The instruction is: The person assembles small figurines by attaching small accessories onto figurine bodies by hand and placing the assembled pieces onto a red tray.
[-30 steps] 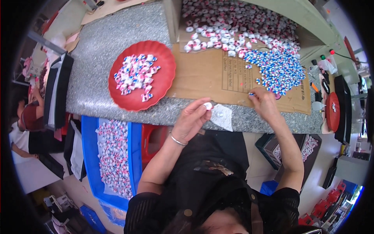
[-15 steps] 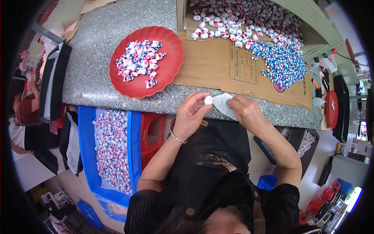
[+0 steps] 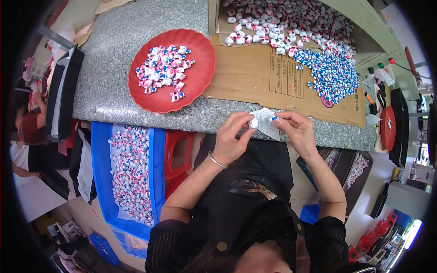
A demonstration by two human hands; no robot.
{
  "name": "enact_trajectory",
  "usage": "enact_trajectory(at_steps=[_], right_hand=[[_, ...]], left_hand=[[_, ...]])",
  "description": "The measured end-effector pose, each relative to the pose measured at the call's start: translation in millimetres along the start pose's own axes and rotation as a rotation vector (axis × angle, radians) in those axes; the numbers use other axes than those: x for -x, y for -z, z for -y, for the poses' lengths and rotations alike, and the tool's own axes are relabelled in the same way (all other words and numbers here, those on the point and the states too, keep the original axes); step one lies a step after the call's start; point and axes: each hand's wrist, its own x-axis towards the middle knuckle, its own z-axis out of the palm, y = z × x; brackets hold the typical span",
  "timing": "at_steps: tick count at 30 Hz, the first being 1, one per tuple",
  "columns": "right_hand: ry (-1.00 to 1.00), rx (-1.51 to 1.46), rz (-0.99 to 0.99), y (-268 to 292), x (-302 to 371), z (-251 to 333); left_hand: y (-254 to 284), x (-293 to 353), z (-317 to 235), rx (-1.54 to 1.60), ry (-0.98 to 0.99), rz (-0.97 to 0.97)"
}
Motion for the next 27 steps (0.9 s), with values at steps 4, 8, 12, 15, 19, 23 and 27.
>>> enact_trajectory(at_steps=[4,8,12,15,19,23,27], right_hand=[[-0.077,-0.096,0.077,4,6,6],[0.045,0.075,0.093,4,13,22],[0.309,0.328,0.107,2,18,35],[0.410,0.346,0.076,-5,16,32],[0.181,0.217,0.253,4,-11,19],[0.450,0.706,-0.214,60,-66,-7],[0.647,0.907,-0.272,102,-116,4]], left_hand=[[-11,-4,-7,0.037,-0.050,0.053],[-3,-14,-11,0.266,0.087,0.293],[4,-27,-28,0.497,0.340,0.521],[4,-22,-30,0.524,0.399,0.461],[21,-29,-36,0.363,0.400,0.392],[84,-67,-35,-0.415,-0.031,-0.009],[103,-94,-33,-0.962,-0.211,-0.245]])
